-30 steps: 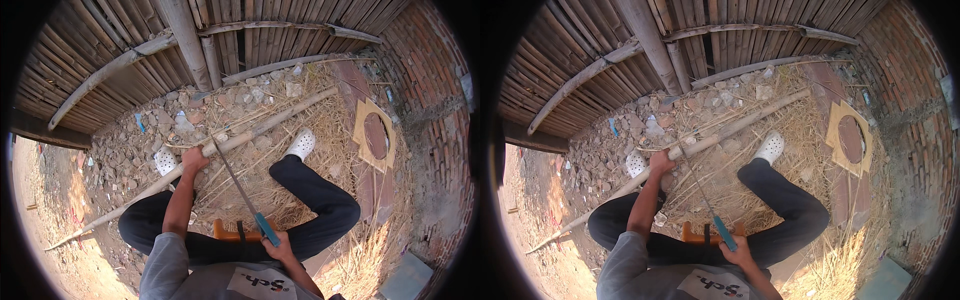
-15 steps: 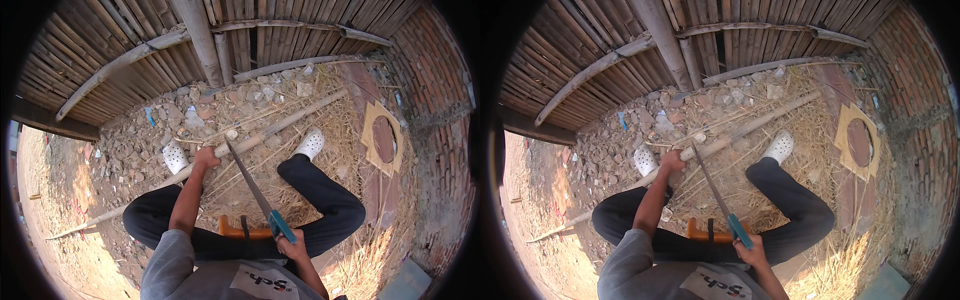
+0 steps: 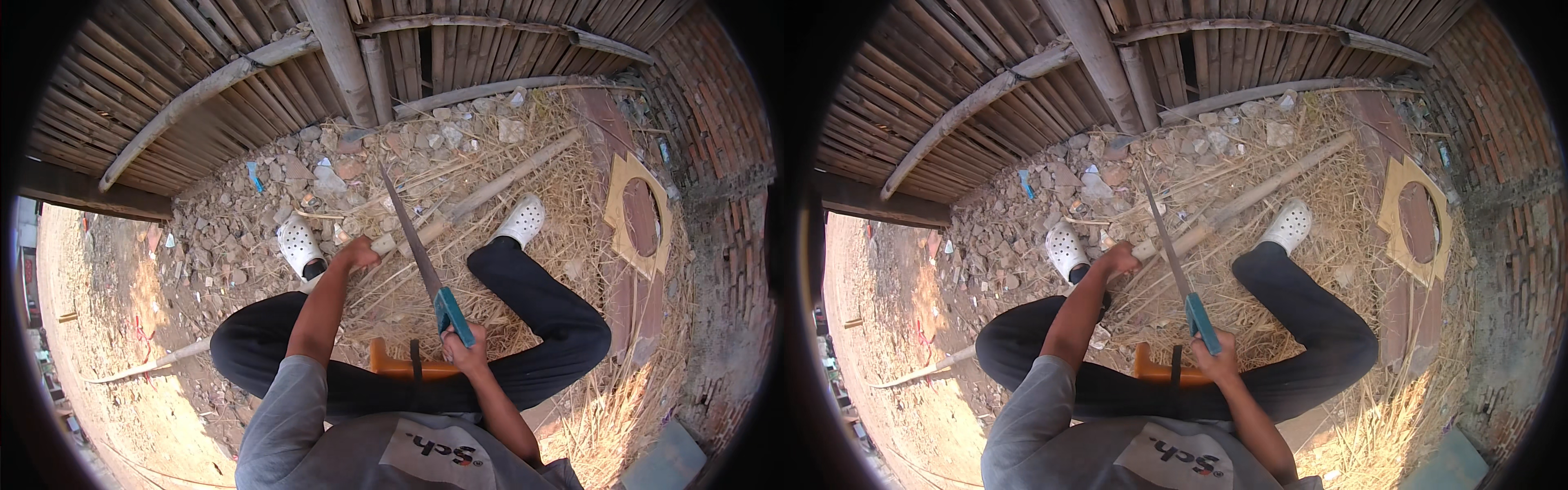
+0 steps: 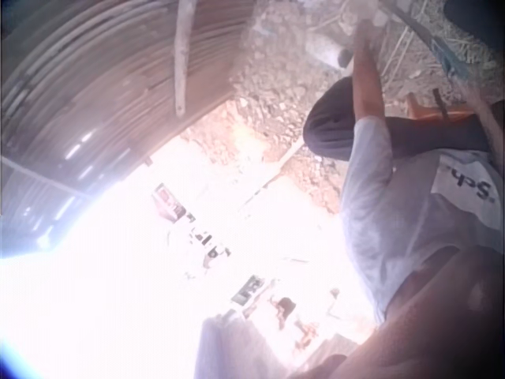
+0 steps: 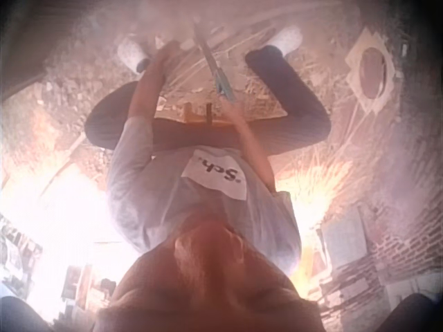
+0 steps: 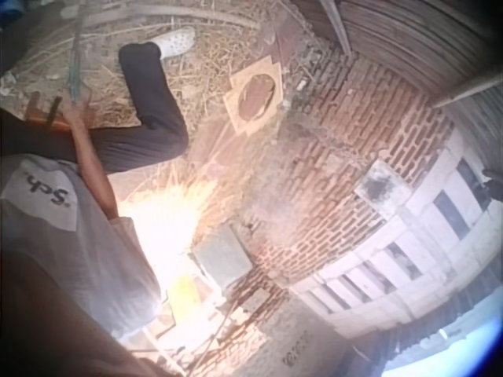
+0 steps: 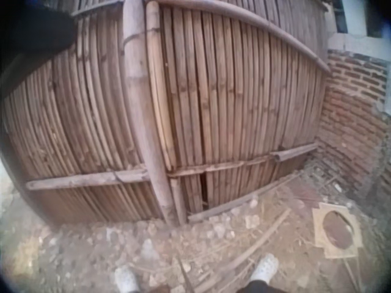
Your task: The person sits on a small stool and uses a hand saw to cut a long bamboo pole. They hold the pole steady with their left hand while sawing with their right hand, eventually cutting through the bamboo to separate a section.
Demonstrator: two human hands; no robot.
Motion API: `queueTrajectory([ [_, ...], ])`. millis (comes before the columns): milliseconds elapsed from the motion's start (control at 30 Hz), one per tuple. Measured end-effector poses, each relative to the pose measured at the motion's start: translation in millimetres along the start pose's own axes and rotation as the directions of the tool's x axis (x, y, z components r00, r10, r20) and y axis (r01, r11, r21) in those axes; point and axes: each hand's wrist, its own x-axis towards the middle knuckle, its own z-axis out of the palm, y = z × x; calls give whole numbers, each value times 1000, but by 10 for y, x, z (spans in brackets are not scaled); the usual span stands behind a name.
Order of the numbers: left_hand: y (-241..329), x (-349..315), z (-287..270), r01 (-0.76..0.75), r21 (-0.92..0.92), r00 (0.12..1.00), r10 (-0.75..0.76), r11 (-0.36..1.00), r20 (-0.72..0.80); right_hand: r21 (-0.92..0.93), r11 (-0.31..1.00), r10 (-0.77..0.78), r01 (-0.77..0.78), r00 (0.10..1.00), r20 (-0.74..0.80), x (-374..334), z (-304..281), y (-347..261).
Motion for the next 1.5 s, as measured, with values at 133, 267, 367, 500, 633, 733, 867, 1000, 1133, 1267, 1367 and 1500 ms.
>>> queueTrajectory([
  [133,63,5,29,-12,-56,1000,11,998,-18,-236,961,-154,143,988,-27,268,103,857],
  [267,-93,121,61,-28,19,999,28,999,-18,-266,959,-113,97,992,-49,336,112,1007],
  [367,-105,131,80,-23,-21,1000,22,1000,-22,-291,936,-216,200,976,-22,411,131,1088],
  [500,-6,-21,4,-25,-29,999,24,999,-29,-190,980,-56,51,998,-24,420,79,1188],
  [633,225,-290,-234,-35,57,998,38,998,-50,-18,1000,-2,1,1000,-9,365,157,1098],
  [733,366,-436,-366,-21,107,996,31,994,-88,96,995,-19,21,999,-28,390,357,935],
  [867,358,-558,-441,-39,107,993,50,994,-105,250,968,17,-14,1000,-13,500,483,847],
  [1000,440,-670,-447,-92,176,970,128,980,-208,76,985,-152,152,988,2,530,455,1033],
  [1133,538,-703,-516,3,284,936,98,959,-339,200,979,42,-43,999,10,172,356,921],
  [1267,544,-721,-532,-34,247,952,107,968,-288,365,895,235,-256,967,100,-140,348,405],
  [1367,493,-829,-386,-128,265,947,198,956,-254,335,919,225,-209,974,-9,43,503,576],
  [1500,493,-906,-290,-174,277,922,255,945,-290,395,880,284,-264,959,7,387,647,482],
])
